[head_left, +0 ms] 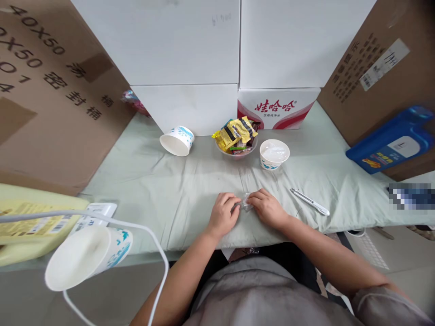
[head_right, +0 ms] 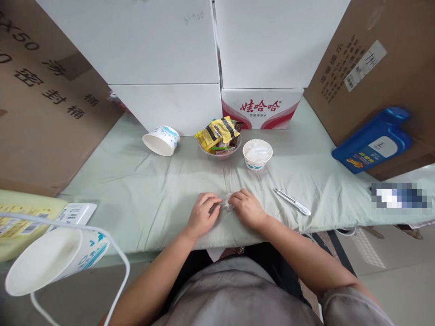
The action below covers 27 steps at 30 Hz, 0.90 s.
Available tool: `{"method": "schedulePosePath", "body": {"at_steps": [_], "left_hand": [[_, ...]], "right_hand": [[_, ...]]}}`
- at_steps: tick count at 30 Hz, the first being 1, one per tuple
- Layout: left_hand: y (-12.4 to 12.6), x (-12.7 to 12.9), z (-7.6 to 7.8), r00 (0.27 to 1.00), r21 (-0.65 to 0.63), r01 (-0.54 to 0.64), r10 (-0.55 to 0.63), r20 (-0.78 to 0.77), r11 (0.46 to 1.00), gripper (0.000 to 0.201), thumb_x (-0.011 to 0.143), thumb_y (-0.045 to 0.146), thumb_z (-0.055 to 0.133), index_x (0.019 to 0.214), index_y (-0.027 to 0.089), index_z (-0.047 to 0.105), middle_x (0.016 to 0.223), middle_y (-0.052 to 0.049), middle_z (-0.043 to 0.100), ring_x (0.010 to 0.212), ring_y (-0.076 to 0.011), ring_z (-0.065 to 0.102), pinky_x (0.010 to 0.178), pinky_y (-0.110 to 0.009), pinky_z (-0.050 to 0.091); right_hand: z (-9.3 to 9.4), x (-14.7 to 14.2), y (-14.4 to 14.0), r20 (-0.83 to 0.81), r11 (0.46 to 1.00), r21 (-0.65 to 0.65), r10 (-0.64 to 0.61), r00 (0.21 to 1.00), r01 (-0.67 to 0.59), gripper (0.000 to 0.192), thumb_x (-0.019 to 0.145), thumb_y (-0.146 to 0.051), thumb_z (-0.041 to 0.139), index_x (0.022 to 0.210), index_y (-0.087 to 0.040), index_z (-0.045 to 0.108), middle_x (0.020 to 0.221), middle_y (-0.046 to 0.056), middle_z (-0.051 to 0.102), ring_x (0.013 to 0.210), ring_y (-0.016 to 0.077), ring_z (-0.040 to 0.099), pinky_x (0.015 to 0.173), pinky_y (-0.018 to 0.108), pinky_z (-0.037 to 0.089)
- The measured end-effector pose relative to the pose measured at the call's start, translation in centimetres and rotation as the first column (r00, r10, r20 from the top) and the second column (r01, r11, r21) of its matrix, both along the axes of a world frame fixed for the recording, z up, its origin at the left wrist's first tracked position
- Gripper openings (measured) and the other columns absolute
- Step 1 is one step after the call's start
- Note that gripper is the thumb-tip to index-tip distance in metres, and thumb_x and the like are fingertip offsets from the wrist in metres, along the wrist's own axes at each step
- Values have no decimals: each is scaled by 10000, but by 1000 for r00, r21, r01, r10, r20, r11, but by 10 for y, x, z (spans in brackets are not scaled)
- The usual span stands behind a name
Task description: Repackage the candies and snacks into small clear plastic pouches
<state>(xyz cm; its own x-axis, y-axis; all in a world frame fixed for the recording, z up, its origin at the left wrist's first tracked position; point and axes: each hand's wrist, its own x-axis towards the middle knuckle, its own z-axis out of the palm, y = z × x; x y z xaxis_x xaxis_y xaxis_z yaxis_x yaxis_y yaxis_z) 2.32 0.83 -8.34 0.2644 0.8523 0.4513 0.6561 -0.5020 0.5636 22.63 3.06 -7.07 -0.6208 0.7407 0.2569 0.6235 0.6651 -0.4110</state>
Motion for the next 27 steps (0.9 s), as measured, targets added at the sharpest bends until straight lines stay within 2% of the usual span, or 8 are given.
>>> {"method": "schedulePosePath", "body": {"at_steps": [3, 6, 8, 12, 15, 18, 21, 27], "left_hand": [[1, -1, -1, 1000, -22, -5, 5, -2, 1000, 129, 882, 157, 527, 925, 193, 643, 931, -61, 603, 936, -208, 556, 831, -374, 513], [2, 0, -1, 999, -32, 14, -15, -28, 999, 123, 878, 156, 534, 891, 199, 649, 911, -54, 613, 911, -207, 565, 825, -379, 509], [3, 0, 0, 999, -34, 19, -21, -50, 999, 127, 874, 150, 535, 876, 202, 650, 899, -50, 616, 895, -205, 564, 815, -380, 507], [3, 0, 1, 997, -31, 31, -33, -67, 999, 129, 866, 140, 538, 861, 203, 650, 895, -51, 620, 891, -205, 558, 804, -377, 507], [2, -1, 1, 996, -37, 41, -43, -72, 998, 125, 863, 137, 541, 867, 204, 647, 901, -49, 617, 898, -207, 556, 811, -383, 504], [1, -3, 1, 996, -37, 50, -53, -70, 998, 125, 866, 133, 535, 875, 206, 637, 907, -46, 611, 905, -209, 555, 810, -387, 501], [2, -3, 1, 994, -18, 72, -74, -75, 997, 124, 865, 129, 532, 875, 205, 630, 903, -46, 608, 907, -213, 556, 794, -386, 503], [4, -1, 1, 992, -17, 65, -67, -109, 998, 125, 867, 140, 524, 869, 209, 629, 892, -52, 604, 892, -219, 553, 768, -387, 501]], "right_hand": [[27, 16, 31, -120, 978, 100, -169, 978, 181, 303, 938, -155, 410, 1043, -224, 686, 1085, 112, 659, 1031, 234, 585, 898, 402, 489], [63, 34, 76, -194, 844, 268, -424, 884, 464, 318, 962, -221, 382, 1050, -214, 688, 1150, 132, 627, 1100, 254, 555, 956, 426, 441], [78, 41, 103, -62, 801, 291, -530, 846, 523, 333, 968, -251, 380, 1090, -175, 681, 1176, 155, 625, 1107, 275, 550, 956, 428, 422], [74, 37, 129, 419, 913, 106, -401, 815, 394, 444, 987, -418, 370, 1144, -123, 662, 1160, 175, 669, 1091, 301, 586, 966, 435, 381], [64, 37, 126, 526, 941, 102, -325, 786, 321, 525, 932, -513, 474, 1243, -110, 599, 1215, 179, 656, 1110, 311, 583, 1001, 433, 335], [64, 57, 121, 542, 925, 162, -373, 753, 342, 425, 907, -391, 539, 1210, -99, 597, 1154, 170, 683, 1099, 279, 584, 997, 390, 323], [73, 102, 126, 549, 853, 233, -512, 661, 467, 313, 881, -232, 519, 1118, -57, 624, 1131, 221, 673, 1170, 323, 524, 990, 452, 308], [86, 213, 150, 584, 616, 396, -741, 331, 681, 332, 895, -161, 427, 1077, -75, 691, 1193, 233, 594, 1165, 389, 477, 858, 471, 398]]}}
